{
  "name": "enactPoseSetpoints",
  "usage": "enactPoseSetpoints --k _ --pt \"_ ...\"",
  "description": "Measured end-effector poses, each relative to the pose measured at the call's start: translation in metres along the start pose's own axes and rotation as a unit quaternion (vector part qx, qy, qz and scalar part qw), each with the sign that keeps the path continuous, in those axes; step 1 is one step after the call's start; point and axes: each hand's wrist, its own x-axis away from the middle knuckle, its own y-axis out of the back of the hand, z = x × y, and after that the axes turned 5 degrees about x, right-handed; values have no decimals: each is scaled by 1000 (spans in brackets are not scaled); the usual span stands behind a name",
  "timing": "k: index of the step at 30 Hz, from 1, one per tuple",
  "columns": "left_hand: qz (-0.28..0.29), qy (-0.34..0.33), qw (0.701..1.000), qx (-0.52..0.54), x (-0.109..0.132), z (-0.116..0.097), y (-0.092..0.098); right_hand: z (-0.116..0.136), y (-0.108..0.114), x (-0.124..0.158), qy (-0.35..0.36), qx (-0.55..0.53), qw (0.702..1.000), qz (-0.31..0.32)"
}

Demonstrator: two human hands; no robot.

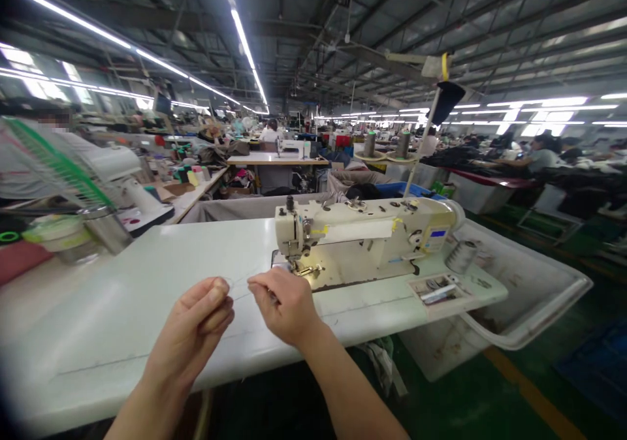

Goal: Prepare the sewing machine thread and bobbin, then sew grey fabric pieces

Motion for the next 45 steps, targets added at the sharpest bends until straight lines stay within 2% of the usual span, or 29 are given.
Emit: enactPoseSetpoints --k 3,7,9,11,13,16,18,20,23,26,28,30,34,38,42,45 --pt "-8 2 999 -46 2 -7 8 4 5 2 -22 -11 999 28" --pt "-19 -19 994 -108 5 -8 9 5 17 1 -142 -104 980 89" --pt "-18 -39 990 -132 6 -8 7 8 25 -2 -171 -123 970 120" --pt "-1 -64 986 -153 6 -9 4 11 32 -7 -155 -90 972 149" --pt "36 -95 980 -170 5 -11 0 13 35 -11 -105 -21 979 174" --pt "92 -146 966 -193 3 -15 -7 9 33 -14 -31 89 981 170" --pt "107 -153 967 -174 1 -16 -14 3 30 -13 -22 114 981 156" --pt "96 -137 979 -119 -2 -15 -19 -3 29 -11 -62 68 984 150" --pt "40 -151 983 -94 -10 -12 -24 -11 28 -9 -179 -102 969 137" --pt "1 -178 958 -227 -18 -3 -26 -17 25 -9 -247 -276 920 124" --pt "15 -181 928 -325 -21 5 -27 -20 23 -9 -260 -336 897 120" --pt "38 -202 898 -390 -22 12 -29 -21 22 -9 -266 -352 890 114" --pt "43 -270 845 -460 -24 24 -37 -23 23 -9 -278 -346 891 100" --pt "41 -323 804 -498 -22 30 -42 -26 23 -7 -270 -315 907 72" --pt "24 -352 795 -493 -17 32 -42 -30 24 -7 -250 -282 926 32" --pt "24 -363 794 -487 -16 33 -41 -31 24 -8 -245 -259 934 31"
